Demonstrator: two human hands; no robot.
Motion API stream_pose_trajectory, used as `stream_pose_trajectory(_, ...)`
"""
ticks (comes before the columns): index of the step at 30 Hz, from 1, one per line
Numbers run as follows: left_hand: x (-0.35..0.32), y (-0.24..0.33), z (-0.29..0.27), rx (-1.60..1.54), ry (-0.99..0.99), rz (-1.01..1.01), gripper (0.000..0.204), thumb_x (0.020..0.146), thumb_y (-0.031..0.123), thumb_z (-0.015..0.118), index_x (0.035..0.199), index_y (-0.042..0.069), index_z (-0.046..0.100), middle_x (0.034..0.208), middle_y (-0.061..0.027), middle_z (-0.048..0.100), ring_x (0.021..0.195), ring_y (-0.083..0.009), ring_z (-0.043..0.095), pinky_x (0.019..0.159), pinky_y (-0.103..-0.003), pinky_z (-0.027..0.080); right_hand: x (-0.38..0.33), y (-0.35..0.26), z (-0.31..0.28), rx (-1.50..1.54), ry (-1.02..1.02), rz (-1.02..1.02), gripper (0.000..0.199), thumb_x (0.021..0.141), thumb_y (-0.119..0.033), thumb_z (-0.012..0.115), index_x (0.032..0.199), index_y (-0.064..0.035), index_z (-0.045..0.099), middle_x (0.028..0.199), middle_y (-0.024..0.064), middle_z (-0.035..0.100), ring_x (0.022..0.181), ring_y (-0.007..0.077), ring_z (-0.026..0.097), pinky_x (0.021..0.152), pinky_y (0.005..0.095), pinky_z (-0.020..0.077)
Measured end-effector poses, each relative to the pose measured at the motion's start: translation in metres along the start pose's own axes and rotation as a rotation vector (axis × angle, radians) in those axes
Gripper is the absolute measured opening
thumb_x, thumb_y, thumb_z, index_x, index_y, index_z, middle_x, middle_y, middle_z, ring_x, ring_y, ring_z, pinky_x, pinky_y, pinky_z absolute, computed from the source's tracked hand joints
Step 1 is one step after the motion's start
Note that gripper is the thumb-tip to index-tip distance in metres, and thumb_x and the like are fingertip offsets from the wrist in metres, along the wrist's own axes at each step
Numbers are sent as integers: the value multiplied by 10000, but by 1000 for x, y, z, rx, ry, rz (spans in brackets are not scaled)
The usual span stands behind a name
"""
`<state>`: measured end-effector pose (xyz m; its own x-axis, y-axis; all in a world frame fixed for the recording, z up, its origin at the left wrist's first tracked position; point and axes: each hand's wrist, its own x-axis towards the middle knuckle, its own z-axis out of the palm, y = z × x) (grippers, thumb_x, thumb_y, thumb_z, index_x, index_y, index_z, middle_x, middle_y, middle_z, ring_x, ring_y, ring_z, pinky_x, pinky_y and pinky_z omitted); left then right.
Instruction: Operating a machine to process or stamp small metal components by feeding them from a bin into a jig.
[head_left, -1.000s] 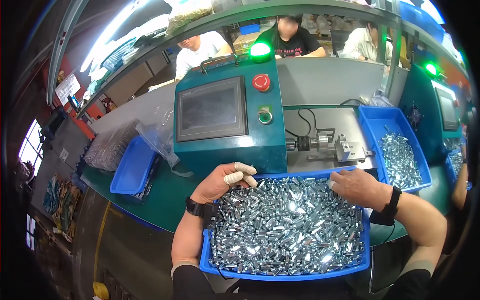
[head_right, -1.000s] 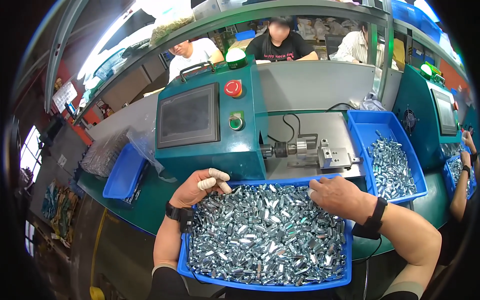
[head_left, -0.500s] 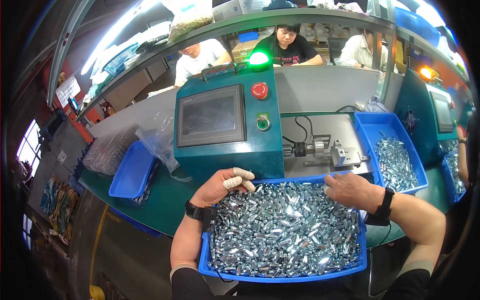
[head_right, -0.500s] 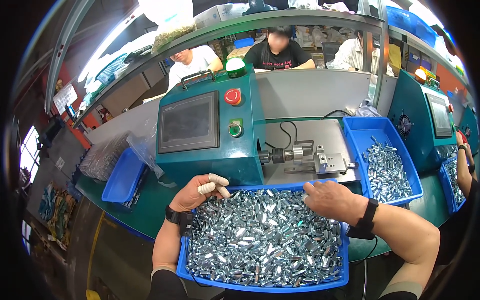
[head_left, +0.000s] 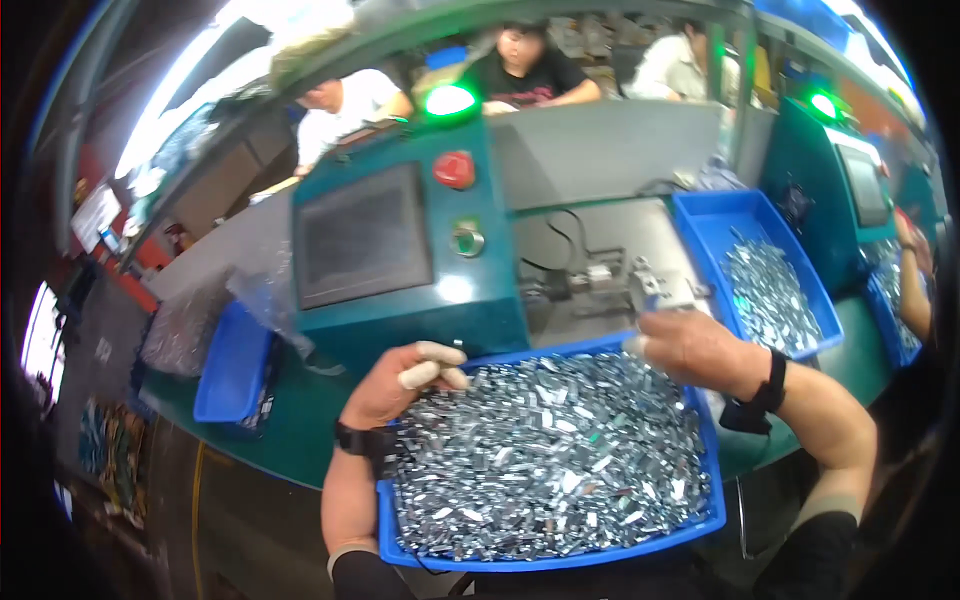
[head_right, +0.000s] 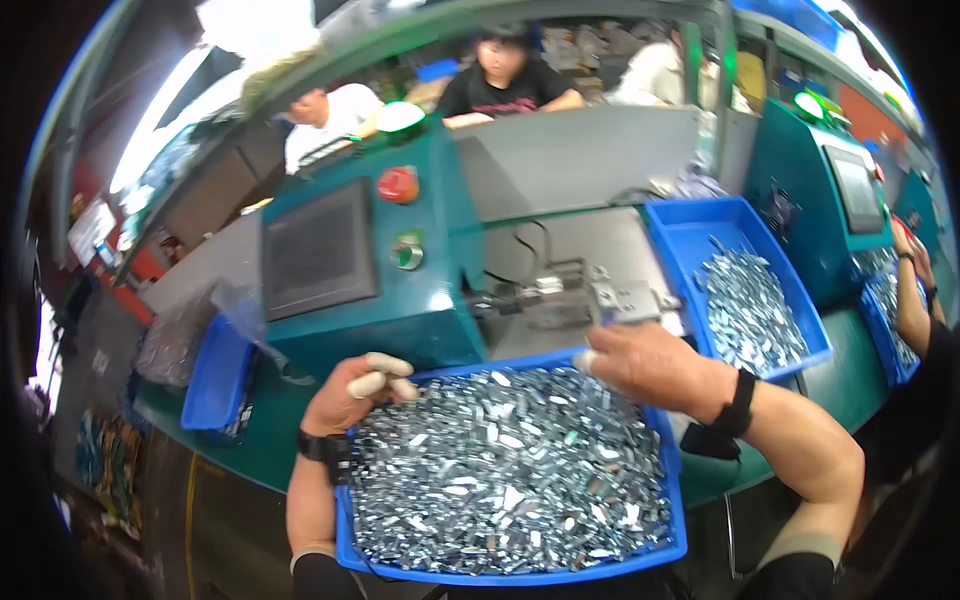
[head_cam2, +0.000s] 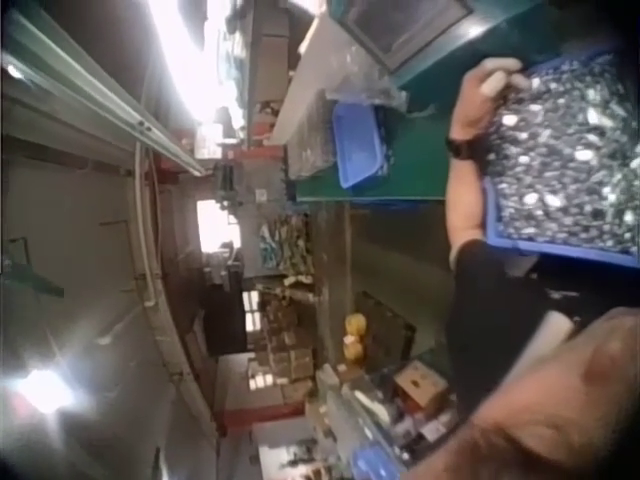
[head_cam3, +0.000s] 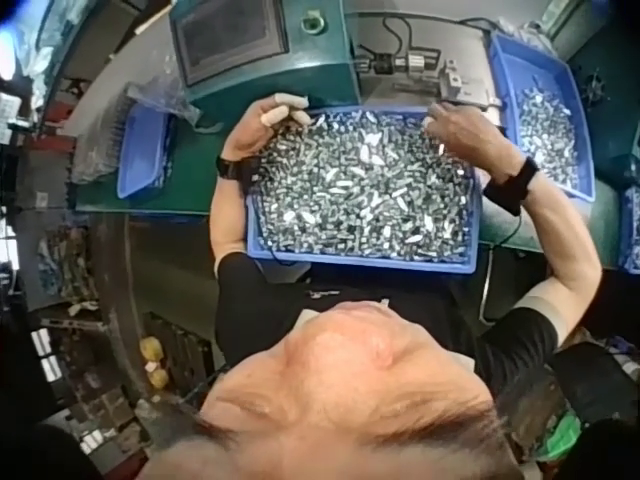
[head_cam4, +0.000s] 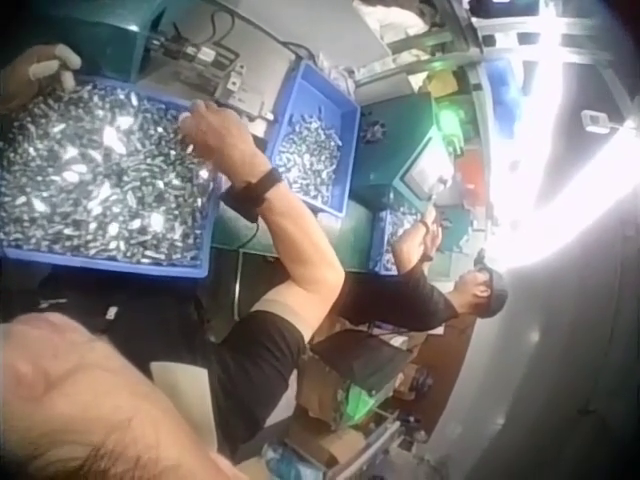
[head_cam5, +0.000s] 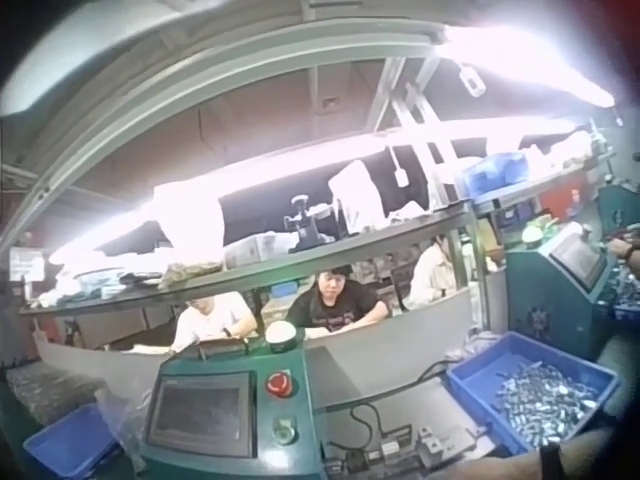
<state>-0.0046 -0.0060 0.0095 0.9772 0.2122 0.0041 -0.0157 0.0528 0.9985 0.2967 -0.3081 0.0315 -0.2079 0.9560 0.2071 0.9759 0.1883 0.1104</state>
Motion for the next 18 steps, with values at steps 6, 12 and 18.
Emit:
stream_pose_trajectory(6, -1, -3, -8, -34, -14, 49, 436, 964, 327, 658, 1223, -23, 624, 1029, -155, 718, 993, -248, 688, 913, -374, 531, 7, 32, 0, 576, 539, 479, 138, 842, -19, 716, 972, -40, 676, 862, 61, 676, 704, 158, 639, 638, 294, 519)
stream_pose_trajectory(12, 1, -9, -4, -28, 31, 46, 443, 944, 359, 678, 1180, -12, 630, 949, -158, 716, 936, -267, 686, 899, -415, 533, 11, 68, 17, 892, 569, 704, 147, 898, -70, 722, 1031, -20, 687, 857, 23, 705, 768, 59, 630, 669, 247, 524)
stream_pose_trajectory(18, -3, -11, -4, -31, 22, 69, 427, 944, 352, 677, 1172, -7, 632, 932, -157, 719, 941, -273, 689, 900, -422, 535, 14, 62, 20, 1059, 435, 787, 141, 917, -87, 712, 1035, -12, 689, 861, 8, 689, 771, 69, 628, 684, 230, 517)
